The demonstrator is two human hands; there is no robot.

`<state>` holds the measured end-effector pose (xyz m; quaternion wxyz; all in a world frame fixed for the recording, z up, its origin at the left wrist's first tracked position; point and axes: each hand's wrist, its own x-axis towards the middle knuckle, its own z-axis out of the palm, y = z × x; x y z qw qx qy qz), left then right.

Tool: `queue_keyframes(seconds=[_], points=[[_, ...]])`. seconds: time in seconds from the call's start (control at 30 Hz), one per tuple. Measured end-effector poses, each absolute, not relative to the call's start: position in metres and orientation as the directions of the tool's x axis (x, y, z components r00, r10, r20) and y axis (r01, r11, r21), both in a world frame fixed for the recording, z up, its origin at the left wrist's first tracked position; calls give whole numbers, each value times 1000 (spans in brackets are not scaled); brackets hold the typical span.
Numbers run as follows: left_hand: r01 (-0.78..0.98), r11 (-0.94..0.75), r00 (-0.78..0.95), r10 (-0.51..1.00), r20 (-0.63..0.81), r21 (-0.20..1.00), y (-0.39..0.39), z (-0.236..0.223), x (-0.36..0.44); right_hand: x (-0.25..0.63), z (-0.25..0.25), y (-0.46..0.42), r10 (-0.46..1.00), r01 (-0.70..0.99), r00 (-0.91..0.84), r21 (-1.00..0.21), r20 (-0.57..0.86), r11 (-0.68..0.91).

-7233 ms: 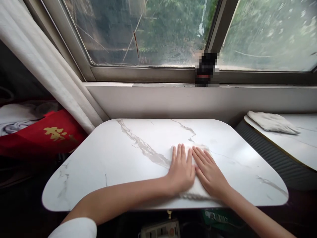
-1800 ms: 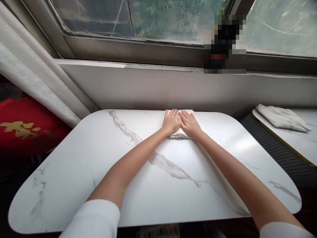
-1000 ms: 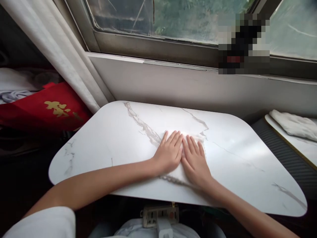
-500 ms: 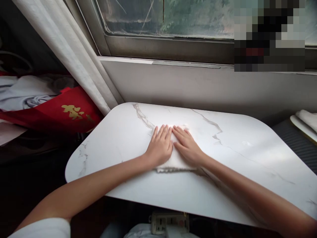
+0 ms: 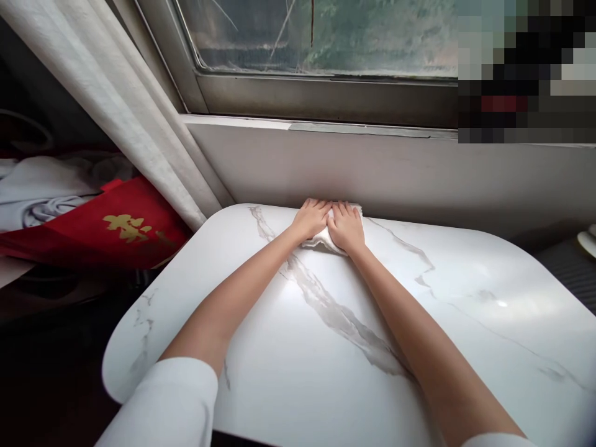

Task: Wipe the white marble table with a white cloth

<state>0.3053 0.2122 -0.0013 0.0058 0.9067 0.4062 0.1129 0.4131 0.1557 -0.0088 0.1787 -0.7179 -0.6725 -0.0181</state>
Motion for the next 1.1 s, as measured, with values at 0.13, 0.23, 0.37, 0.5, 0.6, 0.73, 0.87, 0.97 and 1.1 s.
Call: queue_keyframes(seconds=[0.13, 0.23, 0.37, 0.5, 0.6, 0.73, 0.87, 0.97, 1.1], points=[[780, -606, 596, 795, 110, 159, 194, 4, 304, 411, -7, 143, 975, 976, 63, -216, 211, -16], [780, -598, 594, 800, 80, 185, 170, 4, 292, 401, -5, 116, 982, 975, 59, -222, 177, -19], [698, -694, 687, 718, 110, 176, 117, 1, 254, 375, -2, 51, 993, 968, -4, -251, 115, 33], [604, -783, 769, 622, 148, 150, 46, 5, 206, 346, 5, -27, 983, 923, -181, -343, 14, 175], [610, -779, 762, 627, 164, 143, -9, 10, 176, 331, 12, -75, 943, 849, -331, -447, -35, 281], [685, -710, 692, 704, 158, 164, -59, 12, 154, 320, 19, -104, 897, 758, -435, -571, -81, 316], [741, -645, 629, 764, 142, 187, -53, 6, 152, 315, 19, -83, 911, 737, -400, -625, -100, 255], [779, -606, 586, 795, 155, 162, -14, 1, 160, 313, 15, -41, 944, 771, -324, -594, -55, 230], [827, -550, 529, 832, 170, 117, 60, -3, 173, 311, 5, 32, 966, 851, -241, -459, 90, 255]])
